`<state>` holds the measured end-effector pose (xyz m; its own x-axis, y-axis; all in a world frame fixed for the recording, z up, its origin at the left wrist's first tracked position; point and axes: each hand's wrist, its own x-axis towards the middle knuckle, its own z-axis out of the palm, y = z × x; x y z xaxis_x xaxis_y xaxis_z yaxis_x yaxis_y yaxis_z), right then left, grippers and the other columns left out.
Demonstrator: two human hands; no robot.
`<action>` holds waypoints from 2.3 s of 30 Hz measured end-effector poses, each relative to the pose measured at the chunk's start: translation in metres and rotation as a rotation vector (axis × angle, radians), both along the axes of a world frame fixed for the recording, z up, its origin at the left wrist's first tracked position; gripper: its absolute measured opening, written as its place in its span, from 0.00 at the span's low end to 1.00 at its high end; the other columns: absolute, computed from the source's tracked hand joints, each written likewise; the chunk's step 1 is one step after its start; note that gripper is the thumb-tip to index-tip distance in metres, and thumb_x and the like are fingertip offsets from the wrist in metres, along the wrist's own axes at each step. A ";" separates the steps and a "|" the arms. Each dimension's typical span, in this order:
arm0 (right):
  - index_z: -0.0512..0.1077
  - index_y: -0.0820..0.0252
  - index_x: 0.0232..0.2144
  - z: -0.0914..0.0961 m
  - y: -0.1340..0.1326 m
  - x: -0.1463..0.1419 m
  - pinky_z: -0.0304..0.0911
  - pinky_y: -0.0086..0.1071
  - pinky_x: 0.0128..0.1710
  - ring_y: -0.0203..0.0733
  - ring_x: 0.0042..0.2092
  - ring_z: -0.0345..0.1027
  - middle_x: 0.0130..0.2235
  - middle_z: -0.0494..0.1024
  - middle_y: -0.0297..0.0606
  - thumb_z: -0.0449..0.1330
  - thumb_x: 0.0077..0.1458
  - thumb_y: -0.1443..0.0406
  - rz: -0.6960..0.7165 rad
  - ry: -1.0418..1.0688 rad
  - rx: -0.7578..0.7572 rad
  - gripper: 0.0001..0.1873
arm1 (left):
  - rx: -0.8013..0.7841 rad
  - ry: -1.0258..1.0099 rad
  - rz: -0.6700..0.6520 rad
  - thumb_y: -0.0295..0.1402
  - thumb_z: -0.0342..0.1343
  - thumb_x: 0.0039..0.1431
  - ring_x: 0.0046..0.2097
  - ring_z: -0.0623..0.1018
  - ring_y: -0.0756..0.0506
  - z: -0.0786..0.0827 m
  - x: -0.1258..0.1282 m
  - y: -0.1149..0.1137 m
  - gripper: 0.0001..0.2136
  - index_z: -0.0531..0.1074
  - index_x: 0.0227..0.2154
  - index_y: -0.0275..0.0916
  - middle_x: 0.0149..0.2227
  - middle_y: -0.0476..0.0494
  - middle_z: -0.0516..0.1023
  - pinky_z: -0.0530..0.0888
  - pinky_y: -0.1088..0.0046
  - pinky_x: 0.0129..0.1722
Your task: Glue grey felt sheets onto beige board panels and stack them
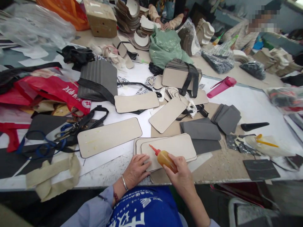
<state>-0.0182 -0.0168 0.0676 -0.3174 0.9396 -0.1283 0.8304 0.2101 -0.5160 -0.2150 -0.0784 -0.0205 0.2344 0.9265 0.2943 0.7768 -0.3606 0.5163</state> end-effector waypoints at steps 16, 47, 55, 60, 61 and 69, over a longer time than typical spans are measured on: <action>0.67 0.54 0.46 0.020 0.001 -0.013 0.61 0.29 0.30 0.38 0.33 0.65 0.34 0.64 0.37 0.55 0.51 0.61 0.021 -0.281 0.023 0.18 | -0.015 -0.035 -0.024 0.38 0.55 0.53 0.49 0.67 0.41 -0.003 -0.005 0.004 0.13 0.72 0.40 0.41 0.46 0.39 0.73 0.66 0.59 0.46; 0.68 0.51 0.45 0.031 0.006 -0.009 0.61 0.30 0.31 0.38 0.33 0.65 0.35 0.64 0.36 0.57 0.50 0.62 -0.181 -0.373 0.024 0.17 | 0.093 -0.008 -0.040 0.34 0.56 0.52 0.48 0.68 0.40 -0.008 -0.006 0.005 0.12 0.71 0.41 0.41 0.46 0.40 0.73 0.65 0.60 0.45; 0.68 0.51 0.45 0.028 0.028 0.024 0.59 0.29 0.29 0.37 0.32 0.64 0.35 0.63 0.36 0.56 0.51 0.62 -0.260 -0.440 0.056 0.16 | 0.141 0.041 -0.057 0.35 0.55 0.53 0.47 0.68 0.40 -0.007 -0.007 0.007 0.12 0.71 0.41 0.41 0.45 0.39 0.73 0.66 0.61 0.44; 0.68 0.49 0.44 0.024 0.049 0.059 0.54 0.28 0.27 0.36 0.30 0.62 0.34 0.61 0.35 0.55 0.52 0.60 -0.334 -0.521 0.077 0.15 | 0.157 0.065 -0.063 0.35 0.55 0.53 0.48 0.68 0.40 -0.007 -0.007 0.007 0.12 0.71 0.41 0.42 0.45 0.40 0.73 0.66 0.61 0.43; 0.67 0.48 0.44 0.024 0.050 0.062 0.54 0.28 0.27 0.36 0.30 0.61 0.34 0.60 0.35 0.55 0.52 0.60 -0.345 -0.525 0.077 0.15 | 0.160 0.062 -0.063 0.35 0.55 0.53 0.48 0.68 0.40 -0.008 -0.006 0.007 0.12 0.71 0.41 0.42 0.45 0.40 0.73 0.66 0.61 0.43; 0.67 0.49 0.45 0.025 0.041 0.055 0.52 0.27 0.27 0.35 0.31 0.61 0.34 0.60 0.34 0.56 0.52 0.60 -0.332 -0.493 0.059 0.16 | 0.128 0.053 -0.028 0.35 0.53 0.55 0.48 0.68 0.41 -0.004 -0.002 0.005 0.11 0.72 0.40 0.41 0.45 0.39 0.73 0.66 0.61 0.45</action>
<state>0.0372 0.0244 0.0925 0.0785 0.9884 -0.1303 0.9951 -0.0855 -0.0488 -0.2174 -0.0737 -0.0249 0.2782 0.8751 0.3960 0.7903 -0.4428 0.4235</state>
